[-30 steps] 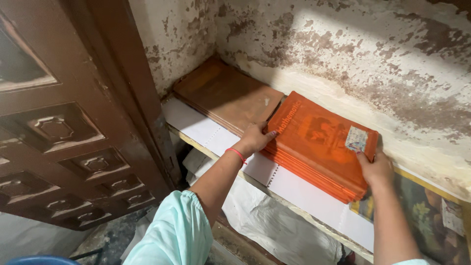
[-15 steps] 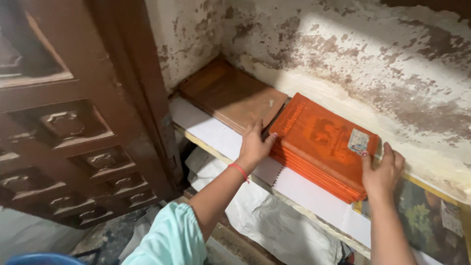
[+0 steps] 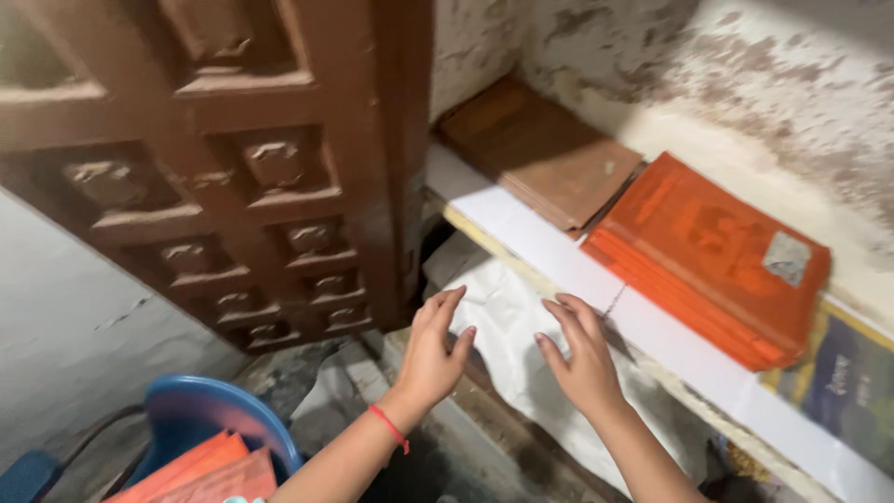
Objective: The person picks up books from a blue chair and places them onto a wooden shelf. They handle several orange-covered books, a red book, and a blue book, stacking them one by one. The person occasionally adjusts the position of the books on the shelf to align them.
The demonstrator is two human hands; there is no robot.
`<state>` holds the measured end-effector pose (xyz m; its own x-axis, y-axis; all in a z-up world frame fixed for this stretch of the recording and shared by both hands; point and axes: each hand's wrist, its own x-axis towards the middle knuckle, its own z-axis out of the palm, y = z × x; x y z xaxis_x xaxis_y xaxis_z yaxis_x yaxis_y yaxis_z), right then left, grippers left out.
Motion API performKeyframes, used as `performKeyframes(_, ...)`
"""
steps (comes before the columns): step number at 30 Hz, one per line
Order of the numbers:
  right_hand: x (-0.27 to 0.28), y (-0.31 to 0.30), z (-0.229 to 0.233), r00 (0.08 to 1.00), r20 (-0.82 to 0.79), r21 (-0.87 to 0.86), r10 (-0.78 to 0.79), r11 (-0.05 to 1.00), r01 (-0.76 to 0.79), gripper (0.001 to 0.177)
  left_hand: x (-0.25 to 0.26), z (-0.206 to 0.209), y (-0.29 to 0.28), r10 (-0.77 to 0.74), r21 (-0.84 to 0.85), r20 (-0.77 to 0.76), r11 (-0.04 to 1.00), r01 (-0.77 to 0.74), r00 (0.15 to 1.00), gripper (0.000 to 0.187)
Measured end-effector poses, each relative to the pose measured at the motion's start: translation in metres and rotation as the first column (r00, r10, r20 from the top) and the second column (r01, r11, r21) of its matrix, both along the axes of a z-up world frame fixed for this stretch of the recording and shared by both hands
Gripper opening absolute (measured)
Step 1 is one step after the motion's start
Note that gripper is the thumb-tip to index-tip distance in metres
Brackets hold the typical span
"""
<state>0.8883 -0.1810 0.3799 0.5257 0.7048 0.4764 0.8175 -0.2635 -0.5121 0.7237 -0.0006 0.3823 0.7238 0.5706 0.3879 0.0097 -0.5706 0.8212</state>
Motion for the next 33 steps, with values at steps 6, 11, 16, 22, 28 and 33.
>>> performKeyframes(6,-0.075,0.058,-0.011,0.976,-0.124,-0.11,0.181,0.975,-0.194,0.044,-0.109,-0.017,0.017,0.15,-0.072,-0.121,0.985,-0.16,0.981,0.057)
performKeyframes(11,-0.134,0.1,-0.023,0.931,-0.154,-0.177,0.331,0.918,-0.355,0.042,-0.195,-0.042,0.027,0.304,-0.085,-0.173,0.943,-0.322,0.937,0.056)
performKeyframes(16,-0.192,0.131,-0.05,0.869,-0.163,-0.201,0.467,0.847,-0.493,0.042,-0.277,-0.082,0.028,0.452,-0.072,-0.205,0.878,-0.474,0.868,0.053)
performKeyframes(22,-0.269,0.156,-0.088,0.779,-0.229,-0.251,0.584,0.737,-0.627,0.042,-0.379,-0.146,0.005,0.578,-0.043,-0.327,0.782,-0.622,0.748,0.052)
performKeyframes(28,-0.345,0.169,-0.134,0.668,-0.397,-0.297,0.63,0.6,-0.742,0.041,-0.476,-0.226,-0.032,0.607,0.006,-0.575,0.673,-0.739,0.548,0.055)
performKeyframes(33,-0.396,0.176,-0.183,0.592,-0.392,-0.337,0.704,0.488,-0.805,0.04,-0.547,-0.289,-0.049,0.505,-0.131,-0.75,0.522,-0.843,0.428,0.056)
